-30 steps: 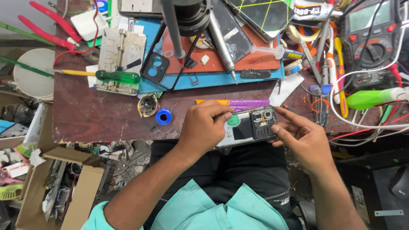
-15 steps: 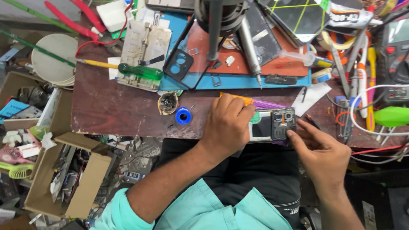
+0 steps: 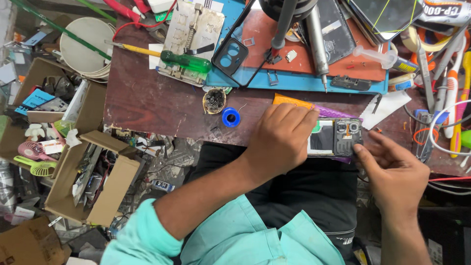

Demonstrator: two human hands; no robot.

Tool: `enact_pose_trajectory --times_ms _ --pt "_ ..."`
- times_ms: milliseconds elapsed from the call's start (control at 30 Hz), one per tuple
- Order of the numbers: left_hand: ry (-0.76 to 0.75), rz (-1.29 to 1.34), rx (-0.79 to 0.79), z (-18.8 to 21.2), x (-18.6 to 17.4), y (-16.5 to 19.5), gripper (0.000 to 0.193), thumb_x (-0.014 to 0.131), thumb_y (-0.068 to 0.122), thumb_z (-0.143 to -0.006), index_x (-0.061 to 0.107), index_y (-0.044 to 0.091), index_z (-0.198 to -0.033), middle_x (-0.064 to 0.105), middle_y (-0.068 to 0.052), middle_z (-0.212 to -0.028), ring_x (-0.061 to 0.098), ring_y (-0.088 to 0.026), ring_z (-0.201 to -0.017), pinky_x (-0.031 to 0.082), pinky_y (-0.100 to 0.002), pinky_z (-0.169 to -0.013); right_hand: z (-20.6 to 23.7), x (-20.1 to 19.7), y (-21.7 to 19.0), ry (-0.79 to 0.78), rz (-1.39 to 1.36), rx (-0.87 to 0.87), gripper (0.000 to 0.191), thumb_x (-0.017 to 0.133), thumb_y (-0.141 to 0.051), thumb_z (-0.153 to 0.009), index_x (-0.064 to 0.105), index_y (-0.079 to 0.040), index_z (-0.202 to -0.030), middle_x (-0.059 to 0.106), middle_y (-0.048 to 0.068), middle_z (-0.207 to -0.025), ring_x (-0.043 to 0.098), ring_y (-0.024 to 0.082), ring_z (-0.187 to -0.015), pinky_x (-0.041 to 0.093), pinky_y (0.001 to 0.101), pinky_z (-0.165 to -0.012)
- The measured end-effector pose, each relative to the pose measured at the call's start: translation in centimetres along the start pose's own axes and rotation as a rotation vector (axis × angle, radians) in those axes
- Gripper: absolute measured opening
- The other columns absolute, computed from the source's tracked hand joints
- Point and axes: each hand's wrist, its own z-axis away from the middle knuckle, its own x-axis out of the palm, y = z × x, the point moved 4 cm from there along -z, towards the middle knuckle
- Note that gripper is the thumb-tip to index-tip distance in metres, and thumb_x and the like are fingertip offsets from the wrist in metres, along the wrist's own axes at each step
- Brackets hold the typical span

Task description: The person works on a disassembled smartphone, handling the camera module and a black frame. They place the camera module into the phone chassis, then fit the frame around the camera area. The person repeatedly picks up and sets down the frame and phone while adjusting components.

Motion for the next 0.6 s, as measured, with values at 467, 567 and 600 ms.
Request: enact_pose_trajectory --times_ms 467,567,600 --pt "0.051 0.262 -0.129 7.6 -9.8 0.6 0.015 0.067 0.004 -0.097 0.072 -0.003 -0.109 0.070 -0.011 -0.095 0.069 -0.026 -0.081 0.055 -0.037 -0.076 -0.4 -2.3 1.9 -0.110 -0.532 0.347 0.039 0.055 0.001 -0.103 0.056 0.017 -0.138 0.070 0.019 -0.118 0.073 0.021 -0.091 0.064 0.0309 -0.075" --pt "-0.222 0.267 0.029 9.4 -6.3 0.8 0.012 0.073 0.008 -0.094 0.075 -0.001 -0.101 0.065 -0.008 -0.081 0.064 -0.027 -0.071 0.050 -0.040 -0.068 -0.2 -1.8 1.9 -0.133 -0.540 0.338 0.040 0.052 0.000 -0.104 0.055 0.017 -0.140 0.070 0.020 -0.121 0.073 0.021 -0.091 0.063 0.0303 -0.075" --pt "-0.335 0.273 0.088 10.0 -4.9 0.7 0.011 0.075 0.010 -0.093 0.076 0.000 -0.098 0.064 -0.007 -0.075 0.062 -0.027 -0.067 0.047 -0.041 -0.064 -0.2 -1.7 1.8 -0.135 -0.545 0.340 0.041 0.052 0.000 -0.104 0.055 0.017 -0.141 0.070 0.020 -0.121 0.073 0.021 -0.091 0.063 0.0303 -0.075"
